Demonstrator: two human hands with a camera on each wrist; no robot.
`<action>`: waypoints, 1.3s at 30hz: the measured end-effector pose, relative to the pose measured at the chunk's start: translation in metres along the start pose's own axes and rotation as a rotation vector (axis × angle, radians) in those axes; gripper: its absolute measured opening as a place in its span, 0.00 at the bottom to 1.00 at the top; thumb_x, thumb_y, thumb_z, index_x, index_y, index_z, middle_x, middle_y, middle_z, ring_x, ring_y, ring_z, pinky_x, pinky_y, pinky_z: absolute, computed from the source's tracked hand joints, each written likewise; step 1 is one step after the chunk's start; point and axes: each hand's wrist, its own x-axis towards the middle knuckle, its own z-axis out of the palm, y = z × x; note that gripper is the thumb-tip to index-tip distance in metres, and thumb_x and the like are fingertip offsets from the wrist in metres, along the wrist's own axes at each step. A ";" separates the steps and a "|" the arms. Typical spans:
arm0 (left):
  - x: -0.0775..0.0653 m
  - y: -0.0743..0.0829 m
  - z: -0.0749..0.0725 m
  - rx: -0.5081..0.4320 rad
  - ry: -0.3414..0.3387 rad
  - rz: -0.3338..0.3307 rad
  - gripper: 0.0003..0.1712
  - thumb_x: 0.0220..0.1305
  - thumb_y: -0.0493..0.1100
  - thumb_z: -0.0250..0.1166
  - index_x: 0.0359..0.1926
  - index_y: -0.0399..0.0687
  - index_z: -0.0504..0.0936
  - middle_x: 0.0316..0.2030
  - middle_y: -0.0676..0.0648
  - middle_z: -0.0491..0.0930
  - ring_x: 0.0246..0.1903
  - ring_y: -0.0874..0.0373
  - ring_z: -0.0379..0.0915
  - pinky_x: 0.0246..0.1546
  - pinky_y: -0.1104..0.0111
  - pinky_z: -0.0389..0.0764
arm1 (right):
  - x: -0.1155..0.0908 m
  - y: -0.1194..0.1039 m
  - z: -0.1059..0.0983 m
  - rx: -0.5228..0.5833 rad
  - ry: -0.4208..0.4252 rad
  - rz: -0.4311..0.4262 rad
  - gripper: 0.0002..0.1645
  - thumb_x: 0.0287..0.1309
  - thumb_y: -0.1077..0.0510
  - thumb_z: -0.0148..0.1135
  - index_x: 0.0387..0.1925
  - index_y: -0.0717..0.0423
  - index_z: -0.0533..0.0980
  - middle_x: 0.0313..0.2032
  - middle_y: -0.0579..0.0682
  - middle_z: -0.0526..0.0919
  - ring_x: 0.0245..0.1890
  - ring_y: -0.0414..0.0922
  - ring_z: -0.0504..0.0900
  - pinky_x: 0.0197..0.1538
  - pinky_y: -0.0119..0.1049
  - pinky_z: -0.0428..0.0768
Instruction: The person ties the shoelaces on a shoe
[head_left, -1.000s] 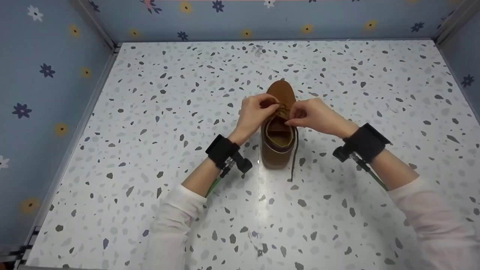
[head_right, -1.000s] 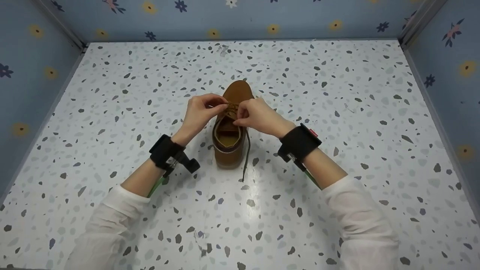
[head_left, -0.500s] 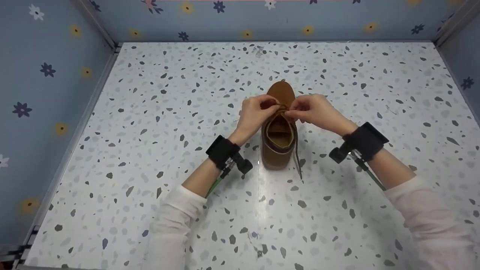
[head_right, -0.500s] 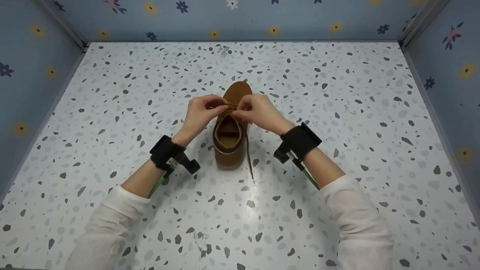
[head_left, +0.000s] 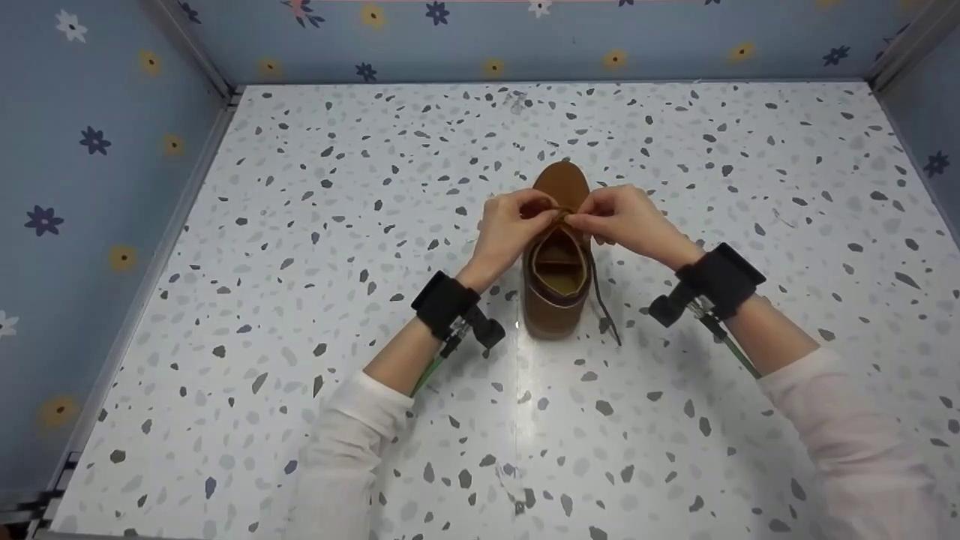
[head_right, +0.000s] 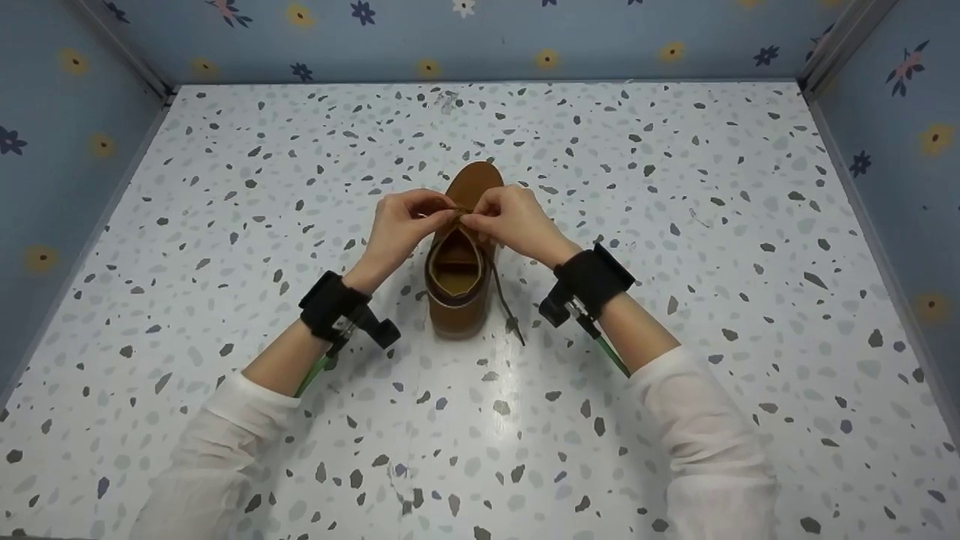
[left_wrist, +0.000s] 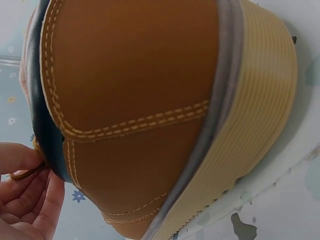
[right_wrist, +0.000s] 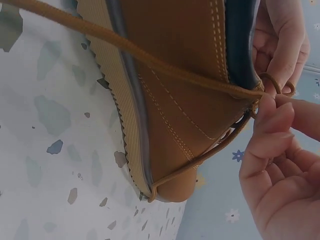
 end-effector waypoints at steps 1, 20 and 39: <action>0.002 -0.006 0.002 0.001 0.007 0.004 0.10 0.36 0.49 0.58 0.24 0.51 0.74 0.22 0.55 0.71 0.22 0.66 0.65 0.21 0.72 0.66 | -0.001 -0.002 0.000 0.000 0.002 -0.002 0.13 0.38 0.52 0.51 0.20 0.59 0.70 0.14 0.54 0.70 0.11 0.43 0.64 0.12 0.30 0.62; 0.006 -0.029 0.013 -0.034 0.033 0.070 0.06 0.39 0.43 0.57 0.25 0.53 0.74 0.23 0.55 0.71 0.22 0.65 0.64 0.23 0.76 0.64 | 0.010 0.021 0.008 -0.008 0.046 0.051 0.15 0.37 0.47 0.50 0.16 0.56 0.70 0.10 0.51 0.68 0.08 0.43 0.64 0.09 0.31 0.61; -0.017 0.035 -0.011 -0.109 -0.019 0.137 0.09 0.37 0.43 0.58 0.24 0.45 0.73 0.21 0.54 0.71 0.21 0.65 0.65 0.21 0.74 0.66 | 0.009 0.018 0.008 -0.021 0.048 0.055 0.15 0.37 0.47 0.49 0.16 0.56 0.70 0.12 0.55 0.69 0.08 0.43 0.64 0.10 0.31 0.62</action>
